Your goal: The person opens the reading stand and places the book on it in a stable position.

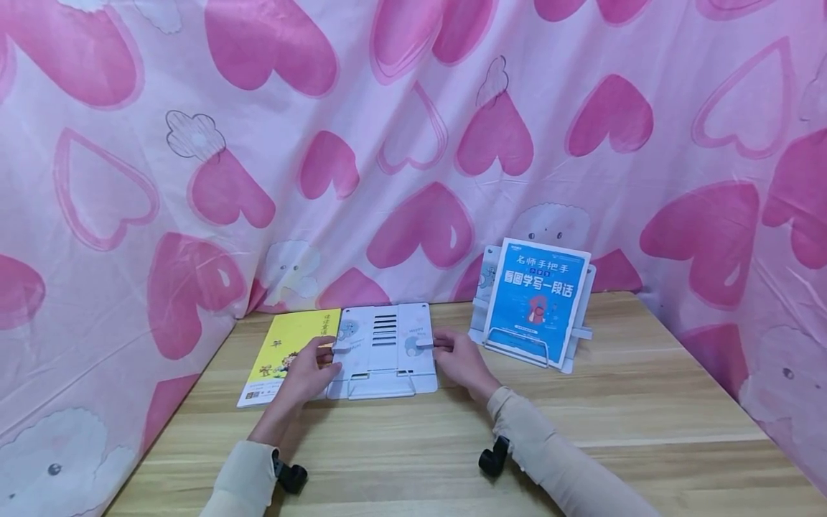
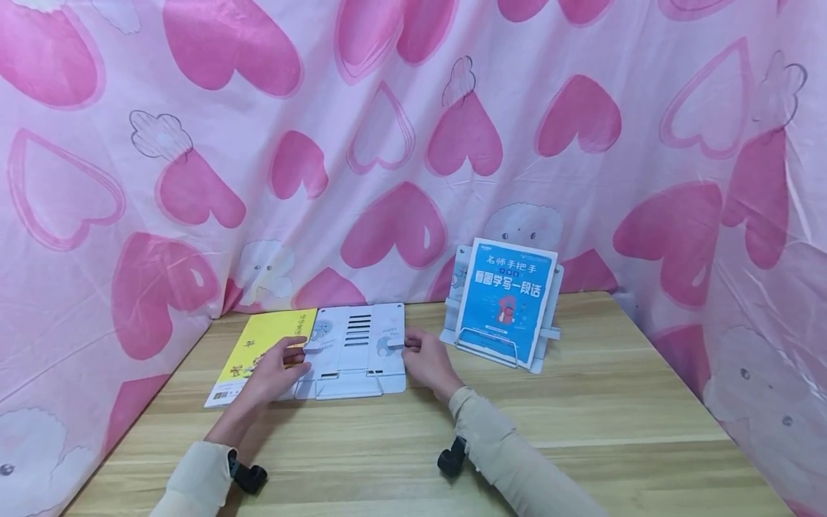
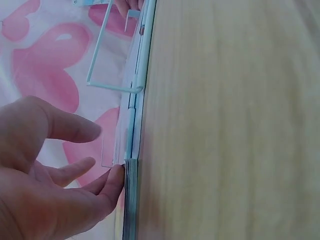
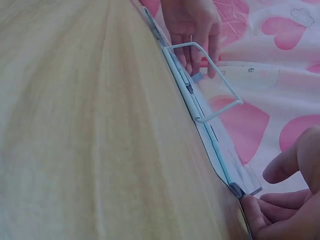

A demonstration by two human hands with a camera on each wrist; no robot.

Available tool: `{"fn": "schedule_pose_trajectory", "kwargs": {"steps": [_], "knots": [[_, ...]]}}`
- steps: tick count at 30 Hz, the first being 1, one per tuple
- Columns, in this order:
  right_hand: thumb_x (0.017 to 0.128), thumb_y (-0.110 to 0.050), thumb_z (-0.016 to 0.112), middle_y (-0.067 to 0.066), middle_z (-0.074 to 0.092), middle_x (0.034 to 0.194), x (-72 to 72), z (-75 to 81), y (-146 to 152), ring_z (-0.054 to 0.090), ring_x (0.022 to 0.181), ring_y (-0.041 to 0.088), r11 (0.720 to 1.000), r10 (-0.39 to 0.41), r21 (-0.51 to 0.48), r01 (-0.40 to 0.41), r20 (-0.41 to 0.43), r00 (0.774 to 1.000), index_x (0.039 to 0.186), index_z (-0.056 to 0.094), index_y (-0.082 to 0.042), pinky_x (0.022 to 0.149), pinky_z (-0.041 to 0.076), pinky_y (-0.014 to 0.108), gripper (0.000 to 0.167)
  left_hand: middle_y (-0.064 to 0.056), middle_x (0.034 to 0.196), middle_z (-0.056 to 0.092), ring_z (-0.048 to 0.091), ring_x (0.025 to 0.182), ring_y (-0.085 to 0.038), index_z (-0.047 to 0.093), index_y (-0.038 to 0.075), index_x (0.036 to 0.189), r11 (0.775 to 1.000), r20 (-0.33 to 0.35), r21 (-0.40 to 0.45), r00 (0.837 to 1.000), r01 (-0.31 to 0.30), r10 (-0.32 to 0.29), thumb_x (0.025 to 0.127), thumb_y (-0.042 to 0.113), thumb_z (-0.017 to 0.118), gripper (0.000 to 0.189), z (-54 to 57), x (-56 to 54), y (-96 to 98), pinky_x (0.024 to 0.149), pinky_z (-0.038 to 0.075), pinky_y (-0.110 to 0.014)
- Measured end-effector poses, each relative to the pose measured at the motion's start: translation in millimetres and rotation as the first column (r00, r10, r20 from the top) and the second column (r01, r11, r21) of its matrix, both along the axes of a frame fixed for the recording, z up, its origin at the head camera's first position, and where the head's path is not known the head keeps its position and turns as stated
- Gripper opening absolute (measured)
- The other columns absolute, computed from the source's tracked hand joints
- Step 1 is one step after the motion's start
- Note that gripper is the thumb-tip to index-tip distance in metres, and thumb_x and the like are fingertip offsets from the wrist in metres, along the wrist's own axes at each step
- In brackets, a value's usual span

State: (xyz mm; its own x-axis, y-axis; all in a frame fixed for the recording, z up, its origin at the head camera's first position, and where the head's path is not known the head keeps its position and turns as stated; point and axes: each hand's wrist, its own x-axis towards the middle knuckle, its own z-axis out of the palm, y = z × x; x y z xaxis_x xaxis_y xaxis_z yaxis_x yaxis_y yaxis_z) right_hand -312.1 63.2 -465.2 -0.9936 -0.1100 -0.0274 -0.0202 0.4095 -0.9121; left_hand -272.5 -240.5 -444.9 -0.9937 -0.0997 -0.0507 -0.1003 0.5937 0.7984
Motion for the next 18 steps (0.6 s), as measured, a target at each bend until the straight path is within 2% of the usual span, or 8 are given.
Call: {"fn": "schedule_pose_trajectory", "kwargs": {"steps": [7, 13, 18], "knots": [[0.105, -0.014, 0.063, 0.011, 0.069, 0.144, -0.7, -0.7, -0.5, 0.063, 0.134, 0.029, 1.000, 0.011, -0.007, -0.011, -0.004, 1.000, 0.151, 0.062, -0.006, 0.119, 0.052, 0.054, 0.046, -0.023, 0.152, 0.059, 0.059, 0.125, -0.035, 0.050, 0.010, 0.159, 1.000, 0.013, -0.013, 1.000, 0.025, -0.025, 0.102, 0.012, 0.072, 0.060, 5.9, 1.0, -5.2, 0.109, 0.053, -0.050], [0.107, -0.014, 0.064, 0.010, 0.068, 0.147, -0.5, -0.7, 2.8, 0.062, 0.134, 0.028, 1.000, 0.015, -0.026, -0.015, -0.014, 1.000, 0.150, 0.063, -0.007, 0.120, 0.051, 0.055, 0.044, -0.020, 0.151, 0.058, 0.058, 0.124, -0.033, 0.057, 0.016, 0.154, 0.999, 0.033, 0.042, 0.999, -0.013, 0.012, 0.101, 0.009, 0.072, 0.055, 1.6, -7.8, -3.7, 0.109, 0.051, -0.045], [0.108, -0.014, 0.065, 0.009, 0.068, 0.147, -0.4, -3.4, 4.9, 0.062, 0.134, 0.029, 0.999, 0.011, -0.034, -0.011, -0.026, 1.000, 0.148, 0.066, -0.009, 0.120, 0.051, 0.056, 0.040, -0.019, 0.149, 0.058, 0.056, 0.125, -0.033, 0.057, 0.016, 0.154, 0.996, 0.057, 0.086, 0.998, -0.032, 0.028, 0.098, 0.002, 0.072, 0.060, -0.2, -8.7, -3.5, 0.106, 0.051, -0.043]]}}
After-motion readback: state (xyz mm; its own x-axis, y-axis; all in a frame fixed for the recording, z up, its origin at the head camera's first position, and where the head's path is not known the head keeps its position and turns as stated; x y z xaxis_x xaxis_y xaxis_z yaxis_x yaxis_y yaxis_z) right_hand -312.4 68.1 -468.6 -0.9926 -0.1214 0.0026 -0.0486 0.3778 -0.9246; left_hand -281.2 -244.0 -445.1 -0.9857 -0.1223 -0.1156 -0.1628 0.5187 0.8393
